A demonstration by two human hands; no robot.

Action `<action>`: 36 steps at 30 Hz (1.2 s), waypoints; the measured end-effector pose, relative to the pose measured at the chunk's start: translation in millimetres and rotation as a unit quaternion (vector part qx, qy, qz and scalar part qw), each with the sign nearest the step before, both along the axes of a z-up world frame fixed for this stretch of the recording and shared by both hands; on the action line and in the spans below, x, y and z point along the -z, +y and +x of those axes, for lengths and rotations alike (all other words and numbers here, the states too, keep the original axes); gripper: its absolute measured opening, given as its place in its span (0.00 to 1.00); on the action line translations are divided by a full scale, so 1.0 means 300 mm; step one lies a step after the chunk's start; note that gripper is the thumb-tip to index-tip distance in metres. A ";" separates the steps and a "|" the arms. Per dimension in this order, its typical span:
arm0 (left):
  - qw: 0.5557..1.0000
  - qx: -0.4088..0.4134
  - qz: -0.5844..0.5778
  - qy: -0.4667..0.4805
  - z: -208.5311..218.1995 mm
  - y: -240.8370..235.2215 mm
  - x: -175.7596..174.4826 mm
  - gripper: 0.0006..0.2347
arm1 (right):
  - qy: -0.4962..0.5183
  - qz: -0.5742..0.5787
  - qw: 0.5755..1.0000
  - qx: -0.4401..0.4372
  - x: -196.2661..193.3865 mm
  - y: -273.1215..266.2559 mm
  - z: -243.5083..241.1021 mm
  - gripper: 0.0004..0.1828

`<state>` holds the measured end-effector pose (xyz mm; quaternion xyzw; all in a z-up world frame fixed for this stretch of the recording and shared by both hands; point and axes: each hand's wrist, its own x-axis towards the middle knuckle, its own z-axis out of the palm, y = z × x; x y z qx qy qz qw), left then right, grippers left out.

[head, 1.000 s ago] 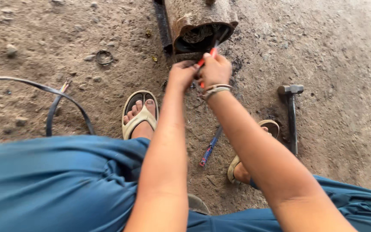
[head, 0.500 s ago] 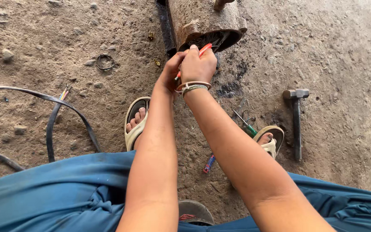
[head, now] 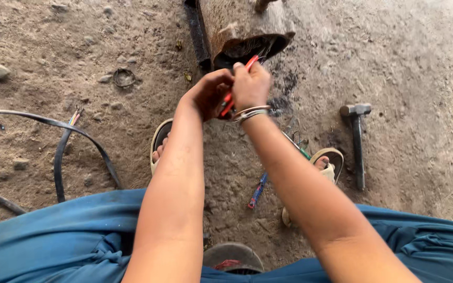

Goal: The person uses pliers and a screwdriver to remove metal rings from a cylindrical electrical component. They repeatedly cut and pry the rings loose, then lift the component to reveal its internal structure.

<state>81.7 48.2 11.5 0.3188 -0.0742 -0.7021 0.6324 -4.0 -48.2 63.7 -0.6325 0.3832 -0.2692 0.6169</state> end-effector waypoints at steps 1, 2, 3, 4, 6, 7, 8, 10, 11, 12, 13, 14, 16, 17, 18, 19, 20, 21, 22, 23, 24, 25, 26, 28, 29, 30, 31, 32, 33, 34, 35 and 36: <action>1.000 0.025 -0.008 -0.003 -0.003 -0.010 -0.005 0.16 | -0.003 -0.016 1.000 -0.015 0.002 -0.024 -0.013 0.13; 0.999 0.050 -0.017 -0.007 -0.005 -0.023 -0.013 0.16 | -0.006 -0.033 0.999 -0.029 0.001 -0.047 -0.024 0.14; 0.997 0.076 -0.026 -0.011 -0.007 -0.032 -0.023 0.17 | 0.005 -0.038 0.998 -0.044 0.002 -0.060 -0.040 0.14; 0.994 0.100 -0.037 -0.016 -0.007 -0.045 -0.035 0.19 | 0.015 -0.044 0.997 -0.060 -0.005 -0.082 -0.047 0.14; 0.993 0.104 -0.025 -0.040 -0.007 -0.055 -0.057 0.17 | 0.033 -0.032 0.995 -0.087 -0.022 -0.113 -0.053 0.14; 0.993 0.105 -0.019 -0.053 -0.007 -0.058 -0.066 0.17 | 0.041 -0.015 0.994 -0.097 -0.034 -0.129 -0.050 0.15; 0.992 0.105 -0.010 -0.066 -0.003 -0.051 -0.074 0.17 | 0.047 0.005 0.993 -0.109 -0.043 -0.130 -0.042 0.16; 0.990 0.106 0.008 -0.093 0.001 -0.039 -0.085 0.16 | 0.053 0.015 0.990 -0.127 -0.064 -0.134 -0.021 0.14; 0.989 0.072 0.017 -0.132 -0.001 -0.036 -0.087 0.15 | 0.056 0.020 0.989 -0.135 -0.072 -0.130 -0.016 0.14; 0.984 0.038 0.024 -0.171 -0.007 -0.037 -0.088 0.14 | 0.086 0.000 0.987 -0.137 -0.083 -0.131 -0.013 0.13; 0.977 0.004 0.032 -0.209 -0.016 -0.037 -0.085 0.14 | 0.116 -0.020 0.983 -0.140 -0.091 -0.126 -0.015 0.12; 0.978 -0.022 0.032 -0.207 -0.028 -0.041 -0.082 0.14 | 0.146 -0.041 0.978 -0.144 -0.101 -0.123 -0.022 0.11; 0.976 -0.078 0.035 -0.202 -0.054 -0.034 -0.067 0.16 | 0.147 -0.069 0.973 -0.163 -0.124 -0.116 -0.040 0.13; 0.974 -0.083 0.046 -0.206 -0.073 -0.033 -0.059 0.16 | 0.147 -0.082 0.970 -0.175 -0.136 -0.110 -0.053 0.15; 0.972 -0.087 0.056 -0.212 -0.091 -0.043 -0.055 0.15 | 0.184 -0.112 0.961 -0.175 -0.152 -0.109 -0.064 0.16; 0.969 -0.090 0.066 -0.218 -0.107 -0.054 -0.054 0.15 | 0.221 -0.142 0.949 -0.175 -0.170 -0.114 -0.083 0.18; 0.966 -0.093 0.078 -0.227 -0.124 -0.073 -0.054 0.18 | 0.257 -0.174 0.935 -0.172 -0.190 -0.128 -0.100 0.20; 0.963 -0.096 0.090 -0.235 -0.149 -0.090 -0.055 0.21 | 0.278 -0.190 0.932 -0.136 -0.203 -0.137 -0.115 0.24; 0.959 -0.102 0.104 -0.244 -0.174 -0.101 -0.056 0.23 | 0.297 -0.205 0.927 -0.103 -0.209 -0.147 -0.125 0.28; 0.956 -0.112 0.108 -0.250 -0.197 -0.118 -0.059 0.26 | 0.316 -0.221 0.920 -0.069 -0.206 -0.156 -0.126 0.33; 0.952 -0.121 0.111 -0.258 -0.217 -0.132 -0.064 0.28 | 0.307 -0.083 0.944 -0.084 -0.192 -0.163 -0.119 0.31; 0.948 -0.131 0.115 -0.265 -0.234 -0.143 -0.068 0.30 | 0.293 0.056 0.950 -0.098 -0.173 -0.180 -0.105 0.28; 0.940 -0.145 0.118 -0.285 -0.261 -0.150 -0.071 0.31 | 0.274 0.196 0.935 -0.108 -0.146 -0.201 -0.103 0.26; 0.921 -0.173 0.123 -0.327 -0.307 -0.167 -0.082 0.33 | 0.208 0.216 0.946 -0.124 -0.065 -0.231 -0.081 0.16; 0.905 -0.178 0.136 -0.362 -0.328 -0.177 -0.091 0.34 | 0.174 0.224 0.950 -0.131 -0.026 -0.253 -0.081 0.12; 0.887 -0.185 0.151 -0.396 -0.347 -0.182 -0.099 0.35 | 0.167 0.219 0.952 -0.131 0.010 -0.276 -0.080 0.11; 0.867 -0.192 0.165 -0.429 -0.365 -0.187 -0.107 0.35 | 0.160 0.213 0.955 -0.132 0.042 -0.299 -0.079 0.09; 0.861 -0.201 0.166 -0.436 -0.389 -0.191 -0.114 0.35 | 0.156 0.209 0.956 -0.131 0.070 -0.317 -0.090 0.08; 0.856 -0.210 0.166 -0.443 -0.415 -0.195 -0.122 0.35 | 0.169 0.193 0.956 -0.140 0.091 -0.335 -0.098 0.08; 0.849 -0.218 0.166 -0.451 -0.435 -0.198 -0.129 0.35 | 0.181 0.177 0.956 -0.148 0.104 -0.348 -0.105 0.08; 0.845 -0.239 0.157 -0.452 -0.455 -0.194 -0.136 0.34 | 0.193 0.161 0.955 -0.156 0.114 -0.351 -0.112 0.07; 0.842 -0.257 0.144 -0.453 -0.479 -0.193 -0.144 0.34 | 0.206 0.133 0.957 -0.158 0.115 -0.354 -0.125 0.07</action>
